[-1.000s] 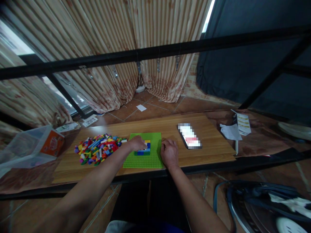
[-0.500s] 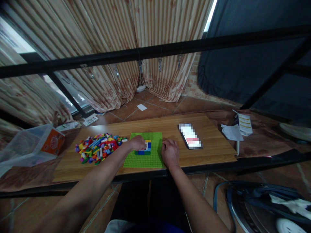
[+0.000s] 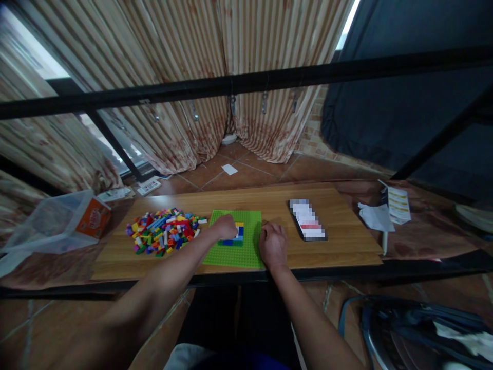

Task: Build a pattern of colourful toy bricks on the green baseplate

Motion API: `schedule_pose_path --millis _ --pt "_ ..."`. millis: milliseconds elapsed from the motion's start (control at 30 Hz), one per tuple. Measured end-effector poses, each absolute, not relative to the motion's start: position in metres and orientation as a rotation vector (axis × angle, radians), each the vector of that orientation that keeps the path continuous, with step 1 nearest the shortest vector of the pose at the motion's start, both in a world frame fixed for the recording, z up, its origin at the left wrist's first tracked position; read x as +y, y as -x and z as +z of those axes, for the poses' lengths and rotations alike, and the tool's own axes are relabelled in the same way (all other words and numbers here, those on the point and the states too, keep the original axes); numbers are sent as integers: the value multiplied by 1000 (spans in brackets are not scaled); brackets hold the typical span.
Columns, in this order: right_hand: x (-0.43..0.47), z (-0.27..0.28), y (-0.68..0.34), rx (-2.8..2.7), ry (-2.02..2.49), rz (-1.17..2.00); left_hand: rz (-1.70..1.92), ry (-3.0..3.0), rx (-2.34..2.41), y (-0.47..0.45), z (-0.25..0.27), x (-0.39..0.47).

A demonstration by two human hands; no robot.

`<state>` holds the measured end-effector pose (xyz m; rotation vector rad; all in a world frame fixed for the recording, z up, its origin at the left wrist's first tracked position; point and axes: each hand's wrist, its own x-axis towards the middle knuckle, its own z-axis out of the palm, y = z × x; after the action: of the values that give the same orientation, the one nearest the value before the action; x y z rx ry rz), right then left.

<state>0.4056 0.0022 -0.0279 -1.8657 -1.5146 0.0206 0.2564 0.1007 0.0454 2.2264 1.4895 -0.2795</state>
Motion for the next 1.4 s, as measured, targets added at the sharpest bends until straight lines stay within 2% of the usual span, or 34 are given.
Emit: schedule_pose_path --millis 300,500,667,833,1100,1233,1400 --pt "-1 -25 -410 -1569 1800 -20 76 -2051 1627 -240 66 75" --pt "-20 -25 -390 -1656 1807 -9 527 -1963 1558 -152 76 44" --pt "-40 -32 -368 -1890 1852 -23 864 -1649 1608 -73 48 8" --pt "-28 -30 -385 -2057 1844 0 896 -1444 1745 -36 23 -13" --pt "-1 -30 -411 -2110 1834 57 884 -1486 1780 -31 23 -16" --pt "3 -21 -389 -2043 1851 -45 868 -1512 1778 -31 20 -16" --pt "23 -3 -332 -2072 1621 -33 835 -1522 1777 -29 12 -13"
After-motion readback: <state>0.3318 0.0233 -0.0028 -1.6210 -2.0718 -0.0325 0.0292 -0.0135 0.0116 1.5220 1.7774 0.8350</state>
